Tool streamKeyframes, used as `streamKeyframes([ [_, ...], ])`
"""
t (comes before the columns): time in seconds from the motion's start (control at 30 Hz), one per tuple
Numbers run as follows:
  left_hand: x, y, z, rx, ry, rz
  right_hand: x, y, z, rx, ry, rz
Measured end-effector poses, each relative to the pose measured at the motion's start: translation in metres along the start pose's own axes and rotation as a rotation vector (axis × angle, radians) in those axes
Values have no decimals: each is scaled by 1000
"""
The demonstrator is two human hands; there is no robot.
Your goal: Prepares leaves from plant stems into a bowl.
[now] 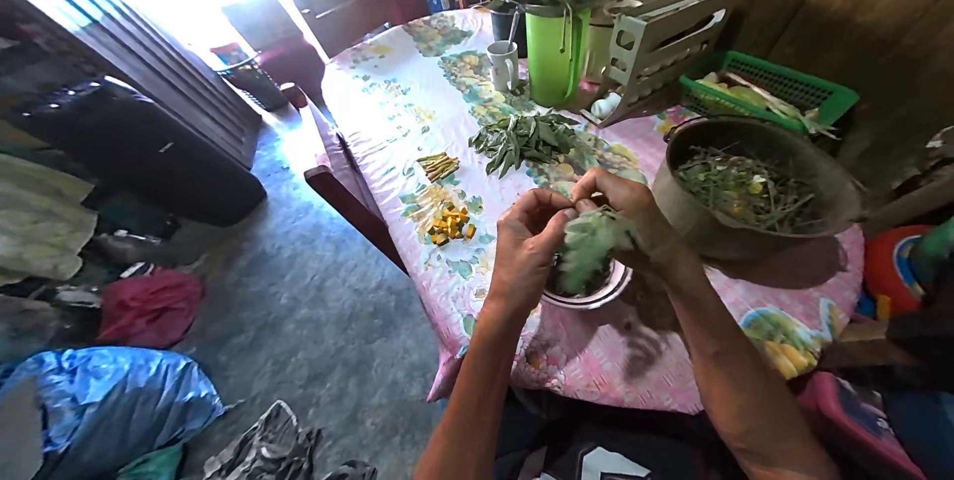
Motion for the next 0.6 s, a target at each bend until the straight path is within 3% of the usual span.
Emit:
streamKeyframes([
  [0.13, -6, -3, -3, -24, 18, 56, 3, 34, 13, 2, -98, 140],
  [0.27, -8, -3, -4, -54, 57, 93, 5, 121, 56, 162, -173, 455],
  [0.4, -11, -3, -5, -65, 77, 119, 46, 181, 87, 230, -295, 685],
  [0.5, -11, -7, -7, -63, 81, 111, 35, 154, 79, 328, -249, 425],
  [0.6, -9, -9, -8, -69, 79, 102, -4, 89, 34, 208, -168, 1],
])
Point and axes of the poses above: each hand's wrist, its own z-axis away from the middle knuckle, its own y-axis out of the back of the hand, x = y × z, the point moved 9 cm from there along -z, towards the middle knuckle, and after that the axes turned 12 degrees about y, right-handed, at the moved point
